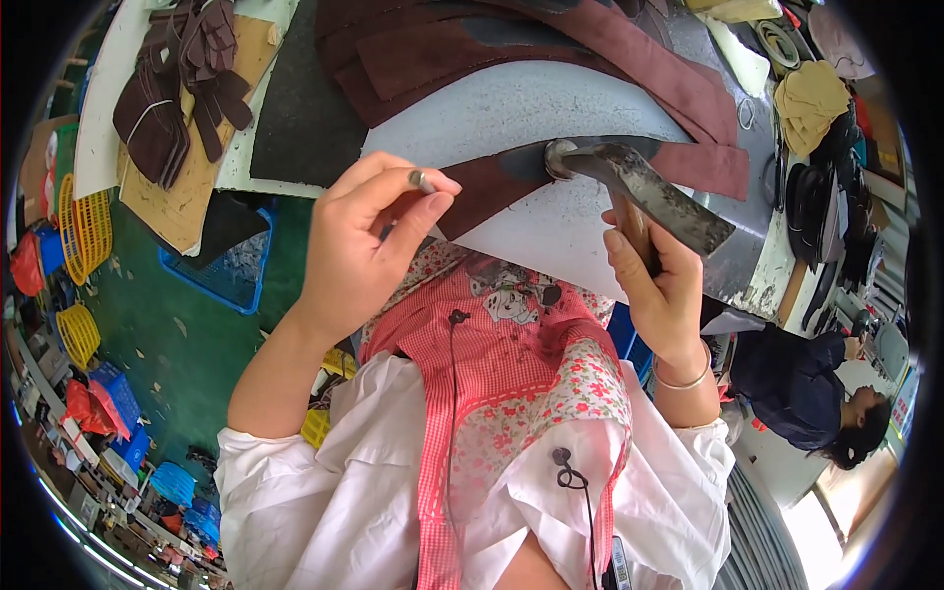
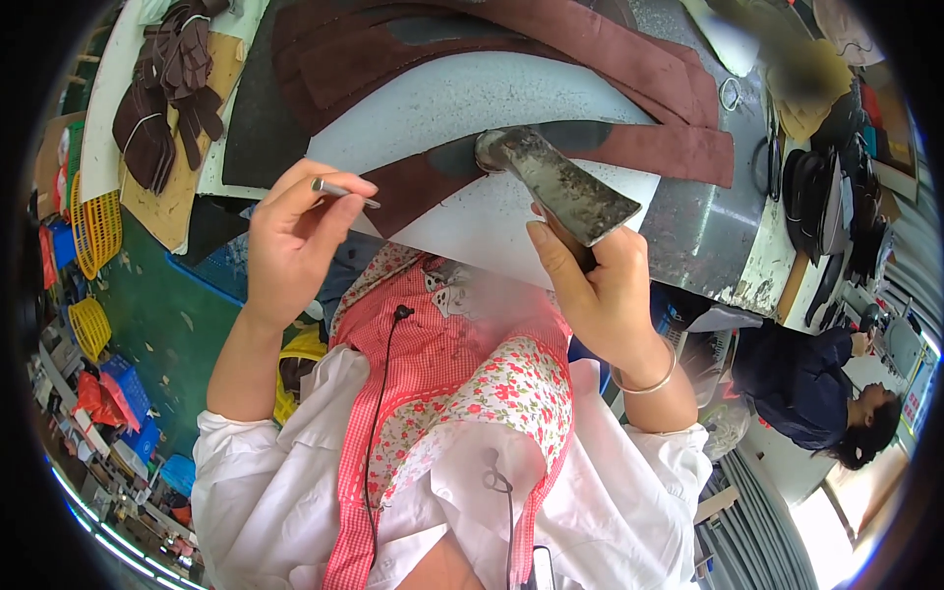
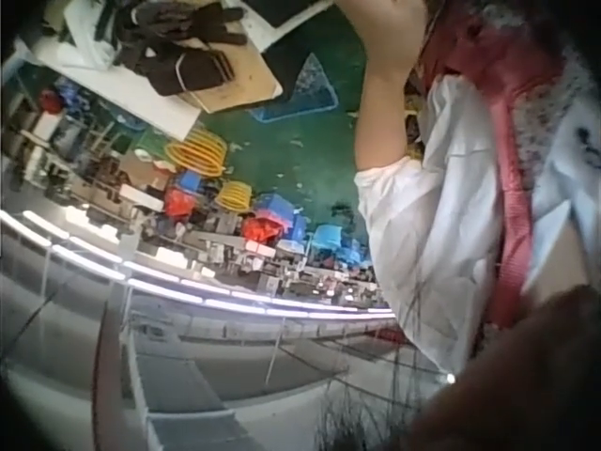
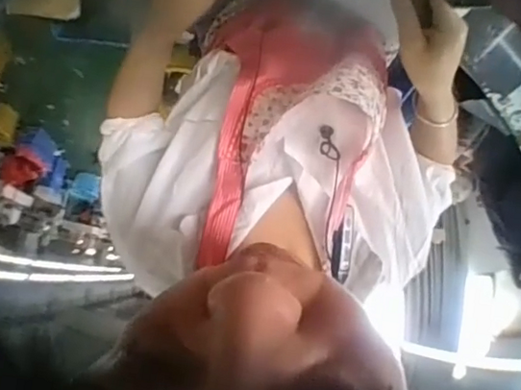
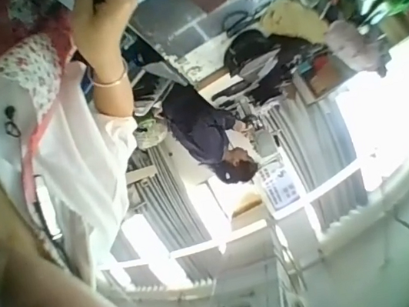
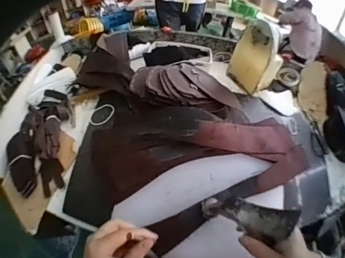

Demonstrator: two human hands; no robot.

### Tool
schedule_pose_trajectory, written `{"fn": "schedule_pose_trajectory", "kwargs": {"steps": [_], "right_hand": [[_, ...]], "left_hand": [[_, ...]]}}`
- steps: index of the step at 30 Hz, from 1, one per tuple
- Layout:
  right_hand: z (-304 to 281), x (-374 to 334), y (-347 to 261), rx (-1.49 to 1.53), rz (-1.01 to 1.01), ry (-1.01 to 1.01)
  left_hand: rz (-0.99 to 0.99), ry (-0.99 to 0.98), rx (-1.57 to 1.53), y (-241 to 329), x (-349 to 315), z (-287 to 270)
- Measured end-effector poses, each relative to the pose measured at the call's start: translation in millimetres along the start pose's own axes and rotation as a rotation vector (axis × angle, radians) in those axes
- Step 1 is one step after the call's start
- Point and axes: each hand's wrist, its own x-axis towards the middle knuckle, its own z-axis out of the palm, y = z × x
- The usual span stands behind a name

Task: The person assembles leather shoe parts by sorting leather pieces and shoe soles, then using a hammer and punch tool to process them on a work surface.

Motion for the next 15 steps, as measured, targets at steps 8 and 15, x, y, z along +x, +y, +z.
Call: {"fn": "schedule_pose_trajectory", "kwargs": {"steps": [8,15], "right_hand": [[-3,-2,-5,-0.048,0.136,-0.099],[-3,-5,-1,-0.074,0.086,-0.253]], "left_hand": [[-0.218,-0.043,-0.256,-5,-4,-7],[-0.136,-0.132,-0.091,-10,-14,-3]]}}
